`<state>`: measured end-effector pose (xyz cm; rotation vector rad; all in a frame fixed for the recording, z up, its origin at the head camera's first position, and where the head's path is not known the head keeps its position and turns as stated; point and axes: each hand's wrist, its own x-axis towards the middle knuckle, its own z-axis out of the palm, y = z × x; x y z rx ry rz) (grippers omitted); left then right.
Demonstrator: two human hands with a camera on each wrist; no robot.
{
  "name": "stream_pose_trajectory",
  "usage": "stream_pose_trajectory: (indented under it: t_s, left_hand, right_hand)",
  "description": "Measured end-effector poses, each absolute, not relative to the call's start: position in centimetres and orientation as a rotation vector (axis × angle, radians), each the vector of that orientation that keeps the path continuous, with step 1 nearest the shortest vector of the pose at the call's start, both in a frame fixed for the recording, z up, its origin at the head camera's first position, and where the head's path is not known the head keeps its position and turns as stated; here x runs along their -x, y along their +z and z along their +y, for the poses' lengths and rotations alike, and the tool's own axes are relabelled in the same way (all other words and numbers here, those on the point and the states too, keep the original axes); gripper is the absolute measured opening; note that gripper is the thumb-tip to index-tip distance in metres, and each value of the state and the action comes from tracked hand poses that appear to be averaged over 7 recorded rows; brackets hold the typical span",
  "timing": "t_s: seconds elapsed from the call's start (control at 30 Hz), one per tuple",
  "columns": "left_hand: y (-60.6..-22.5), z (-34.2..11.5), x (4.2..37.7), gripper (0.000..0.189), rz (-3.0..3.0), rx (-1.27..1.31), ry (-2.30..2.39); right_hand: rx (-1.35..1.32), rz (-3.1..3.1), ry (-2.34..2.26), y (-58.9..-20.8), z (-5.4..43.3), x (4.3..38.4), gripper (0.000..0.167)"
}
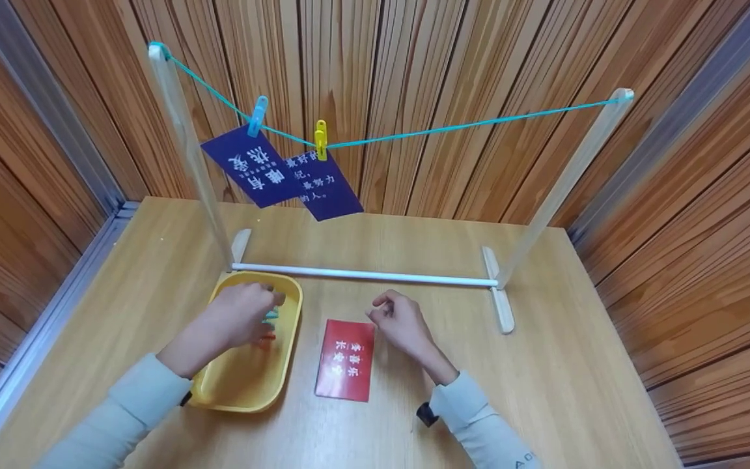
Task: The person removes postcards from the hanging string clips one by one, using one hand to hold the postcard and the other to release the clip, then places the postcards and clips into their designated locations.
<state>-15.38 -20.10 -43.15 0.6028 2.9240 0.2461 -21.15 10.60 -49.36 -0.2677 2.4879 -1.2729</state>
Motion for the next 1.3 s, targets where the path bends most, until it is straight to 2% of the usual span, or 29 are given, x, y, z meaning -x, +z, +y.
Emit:
stream_pose_trajectory:
  t_s: [0.4,0.83,1.13,1.3]
  left_hand:
    - [-38.8,-19.7,16.8,0.038,3.246,-0.403,0.507]
    - [-37.0,-18.8,18.2,0.054,3.341,-0.358,0.896]
    - [-34.9,-17.9,20.0,0.055,3.44,-0.391,1.156]
    - [-34.2,-17.7,21.0,0.058,3.469,-0.38,1.212]
  right_hand:
    - [0.435,2.51,-1.387,-46.7,9.2,22.5,0.023]
    - [0.45,2.584,-1.417,-44.6,8.6,24.0,0.022]
    - [0.516,2.639,-1.492,-42.8,8.1,25.2,0.026]
    - [0.525,2.663,-1.489,-42.1,7.4,25.8,0.039]
